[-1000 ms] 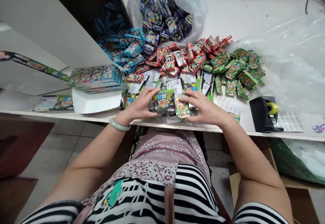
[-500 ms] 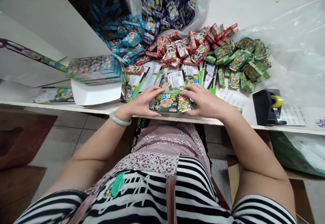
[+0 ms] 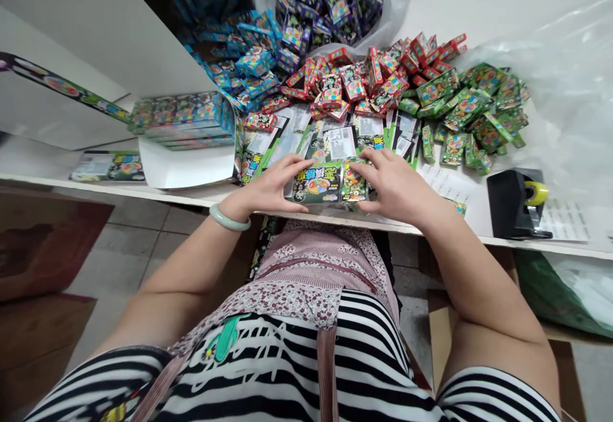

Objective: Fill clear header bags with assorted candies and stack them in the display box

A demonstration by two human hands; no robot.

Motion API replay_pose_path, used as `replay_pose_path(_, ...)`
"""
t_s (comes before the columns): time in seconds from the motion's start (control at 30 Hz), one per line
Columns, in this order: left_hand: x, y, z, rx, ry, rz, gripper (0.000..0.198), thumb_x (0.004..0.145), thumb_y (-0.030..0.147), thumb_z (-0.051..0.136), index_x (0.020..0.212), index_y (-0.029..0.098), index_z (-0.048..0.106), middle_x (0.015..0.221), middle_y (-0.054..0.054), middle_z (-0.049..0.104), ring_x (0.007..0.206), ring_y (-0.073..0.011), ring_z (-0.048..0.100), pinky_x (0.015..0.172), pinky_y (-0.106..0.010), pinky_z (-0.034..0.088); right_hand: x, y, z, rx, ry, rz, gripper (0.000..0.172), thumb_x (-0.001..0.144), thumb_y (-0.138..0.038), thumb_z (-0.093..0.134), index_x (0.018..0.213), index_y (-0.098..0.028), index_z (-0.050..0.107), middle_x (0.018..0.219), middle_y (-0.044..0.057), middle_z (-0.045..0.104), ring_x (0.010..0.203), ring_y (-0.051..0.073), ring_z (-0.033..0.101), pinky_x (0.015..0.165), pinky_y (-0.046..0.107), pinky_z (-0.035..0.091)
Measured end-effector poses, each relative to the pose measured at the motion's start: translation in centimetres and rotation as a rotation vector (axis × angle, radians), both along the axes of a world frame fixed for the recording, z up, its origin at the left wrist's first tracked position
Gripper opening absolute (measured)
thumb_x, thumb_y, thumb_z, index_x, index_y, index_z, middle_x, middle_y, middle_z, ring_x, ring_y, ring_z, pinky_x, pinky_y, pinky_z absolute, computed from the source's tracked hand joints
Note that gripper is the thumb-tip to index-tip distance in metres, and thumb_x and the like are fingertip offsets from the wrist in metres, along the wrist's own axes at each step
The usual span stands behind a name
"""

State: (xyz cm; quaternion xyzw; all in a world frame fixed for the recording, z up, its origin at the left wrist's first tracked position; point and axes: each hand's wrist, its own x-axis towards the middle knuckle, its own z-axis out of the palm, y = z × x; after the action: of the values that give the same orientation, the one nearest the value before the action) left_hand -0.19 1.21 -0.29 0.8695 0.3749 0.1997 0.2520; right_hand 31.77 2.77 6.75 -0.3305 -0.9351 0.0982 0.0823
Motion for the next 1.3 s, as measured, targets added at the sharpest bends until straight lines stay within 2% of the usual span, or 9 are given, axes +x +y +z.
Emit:
replay_pose_path(0.2, 0.1, -0.4, 0.0, 0.036, -0.005, 0.089, 0.109, 0.067, 0.059, 0.083, 0.156, 0.029, 0.029, 0.136, -0.013, 0.046, 0.128, -0.0373, 0.048, 0.112, -0.058, 0.042, 0.2, -0.7, 0.3, 0.067, 0.139, -0.141, 0.063, 0.083, -0.039, 0.070, 0.142, -0.028, 0.049, 0.141, 0.016, 0.050, 0.128, 0.043, 0.047, 0.105, 0.066, 0.039)
replay_pose_path(0.43, 0.6, -1.0, 0.2, 0.070, 0.028, 0.107, 0.108, 0.067, 0.061, 0.082, 0.155, 0.027, 0.031, 0.138, -0.015, 0.046, 0.128, -0.0380, 0.047, 0.113, -0.058, 0.040, -0.7, -1.4, -0.7, 0.017, 0.082, -0.010, 0.065, 0.081, -0.038, 0.072, 0.140, -0.024, 0.049, 0.139, 0.017, 0.052, 0.124, 0.041, 0.049, 0.103, 0.062, 0.043)
replay_pose_path(0.7, 0.5, -1.4, 0.1, 0.105, 0.074, 0.086, 0.106, 0.070, 0.063, 0.079, 0.154, 0.019, 0.033, 0.138, -0.018, 0.046, 0.129, -0.0361, 0.047, 0.112, -0.053, 0.042, -0.9, -1.9, -1.5, -0.003, 0.103, 0.005, 0.058, 0.082, -0.037, 0.070, 0.134, -0.018, 0.052, 0.137, 0.020, 0.052, 0.124, 0.040, 0.048, 0.104, 0.061, 0.043)
replay_pose_path(0.93, 0.5, -2.2, -0.7, 0.105, 0.031, 0.065, 0.105, 0.071, 0.066, 0.077, 0.154, 0.022, 0.031, 0.135, -0.017, 0.046, 0.128, -0.0346, 0.050, 0.108, -0.052, 0.047, -0.8, -2.4, -1.4, -0.049, 0.145, 0.013, 0.057, 0.077, -0.041, 0.075, 0.125, -0.020, 0.052, 0.125, 0.017, 0.054, 0.117, 0.037, 0.051, 0.099, 0.058, 0.049)
replay_pose_path(1.03, 0.8, -2.6, -0.8, 0.142, 0.029, 0.061, 0.105, 0.071, 0.068, 0.075, 0.154, 0.021, 0.031, 0.136, -0.018, 0.046, 0.128, -0.0353, 0.049, 0.108, -0.053, 0.046, -1.1, -2.3, -1.8, -0.097, 0.164, 0.063, 0.054, 0.081, -0.039, 0.072, 0.128, -0.022, 0.050, 0.128, 0.016, 0.054, 0.122, 0.036, 0.051, 0.102, 0.059, 0.047)
replay_pose_path(1.1, 0.8, -2.7, -0.9, 0.152, 0.024, 0.078, 0.105, 0.071, 0.068, 0.075, 0.154, 0.022, 0.031, 0.136, -0.018, 0.046, 0.127, -0.0361, 0.049, 0.109, -0.054, 0.045, -1.3, -2.0, -2.2, -0.148, 0.223, 0.081, 0.062, 0.083, -0.040, 0.071, 0.136, -0.024, 0.044, 0.137, 0.017, 0.050, 0.132, 0.035, 0.047, 0.108, 0.061, 0.044)
replay_pose_path(1.2, 0.7, -2.6, -0.8, 0.154, 0.009, 0.147, 0.105, 0.072, 0.065, 0.076, 0.155, 0.022, 0.029, 0.134, -0.017, 0.048, 0.125, -0.0363, 0.051, 0.107, -0.055, 0.046, -1.6, -2.0, -3.1, -0.204, 0.348, 0.015, 0.079, 0.081, -0.051, 0.073, 0.146, -0.026, 0.035, 0.151, 0.017, 0.039, 0.144, 0.035, 0.037, 0.116, 0.061, 0.037)
replay_pose_path(1.23, 0.7, -2.6, -0.7, 0.166, 0.006, 0.171, 0.104, 0.072, 0.064, 0.076, 0.155, 0.022, 0.029, 0.134, -0.017, 0.048, 0.124, -0.0362, 0.051, 0.106, -0.055, 0.046, -1.9, -2.3, -3.5, -0.202, 0.382, -0.040, 0.076, 0.081, -0.055, 0.072, 0.143, -0.027, 0.039, 0.152, 0.017, 0.038, 0.145, 0.035, 0.035, 0.116, 0.062, 0.036)
replay_pose_path(1.3, 0.7, -2.7, -0.7, 0.200, 0.013, 0.202, 0.103, 0.073, 0.063, 0.076, 0.155, 0.021, 0.029, 0.133, -0.017, 0.049, 0.123, -0.0360, 0.052, 0.106, -0.055, 0.047, -2.6, -3.0, -4.4, -0.185, 0.425, -0.149, 0.055, 0.087, -0.056, 0.065, 0.132, -0.027, 0.052, 0.149, 0.015, 0.041, 0.145, 0.035, 0.036, 0.116, 0.063, 0.035)
